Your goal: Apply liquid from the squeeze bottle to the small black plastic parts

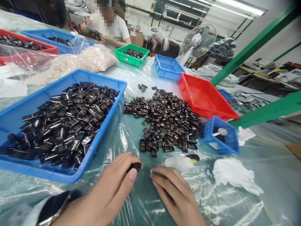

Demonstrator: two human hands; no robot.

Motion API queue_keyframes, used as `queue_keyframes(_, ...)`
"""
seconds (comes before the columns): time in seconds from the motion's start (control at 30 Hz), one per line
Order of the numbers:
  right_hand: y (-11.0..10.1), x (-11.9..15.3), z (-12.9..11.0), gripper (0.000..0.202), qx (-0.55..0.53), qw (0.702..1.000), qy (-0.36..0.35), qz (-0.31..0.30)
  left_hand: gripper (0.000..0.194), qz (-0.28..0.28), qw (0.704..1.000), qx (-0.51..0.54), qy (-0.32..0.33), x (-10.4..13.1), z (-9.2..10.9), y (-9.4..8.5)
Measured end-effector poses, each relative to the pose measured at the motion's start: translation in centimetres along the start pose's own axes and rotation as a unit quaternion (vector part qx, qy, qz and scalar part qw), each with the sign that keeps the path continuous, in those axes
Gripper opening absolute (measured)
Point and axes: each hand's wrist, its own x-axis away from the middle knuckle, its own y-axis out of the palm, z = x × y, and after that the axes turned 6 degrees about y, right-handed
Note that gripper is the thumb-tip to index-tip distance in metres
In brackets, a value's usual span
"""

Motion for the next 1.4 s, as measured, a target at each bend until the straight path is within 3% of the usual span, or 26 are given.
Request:
queue_keyframes(0.3,1.6,-1.3,0.2,0.022,-0.013,0.996,0.082,-0.011,0.021,-0.017,1.0,-0.009,-0.01,0.3,-0.2,0.5)
queue_keyframes(0.47,1.7,-1.9,-0.6,0.019,-0.107,0.986,0.131,-0.005,0.023,-0.048,0.997,-0.037,-0.042,0.7,-0.3,0.6)
queue_keyframes(0.63,0.7,-1.8,-2.0,0.012,-0.267,0.944,0.194,0.001,0.023,-0.086,0.992,-0.078,0.056,0.7,-0.7,0.4)
queue_keyframes(0.7,0.4,-1.8,-2.6,0.015,-0.379,0.893,0.241,-0.016,0.024,-0.095,0.987,-0.105,0.077,0.9,-1.0,0.5)
queue_keyframes(0.83,0.1,-2.0,-3.5,0.022,-0.623,0.695,0.354,-0.054,0.03,-0.097,0.983,-0.146,0.062,1.5,-1.6,0.7)
queue_keyframes(0.93,0.1,-2.1,-3.8,0.022,-0.664,0.643,0.376,-0.063,0.03,-0.1,0.98,-0.146,0.093,1.4,-1.8,0.9)
queue_keyframes(1.03,0.2,-2.0,-3.8,0.023,-0.679,0.628,0.375,-0.067,0.03,-0.094,0.973,-0.158,0.143,0.9,-1.5,0.8)
queue_keyframes(1.27,1.0,-1.4,-3.1,0.026,-0.69,0.636,0.328,-0.111,0.031,-0.134,0.933,-0.27,0.197,1.5,-0.3,0.0)
queue_keyframes(1.4,1.8,-1.1,-2.6,0.032,-0.692,0.65,0.27,-0.162,0.036,-0.095,0.894,-0.356,0.255,1.8,0.4,0.1)
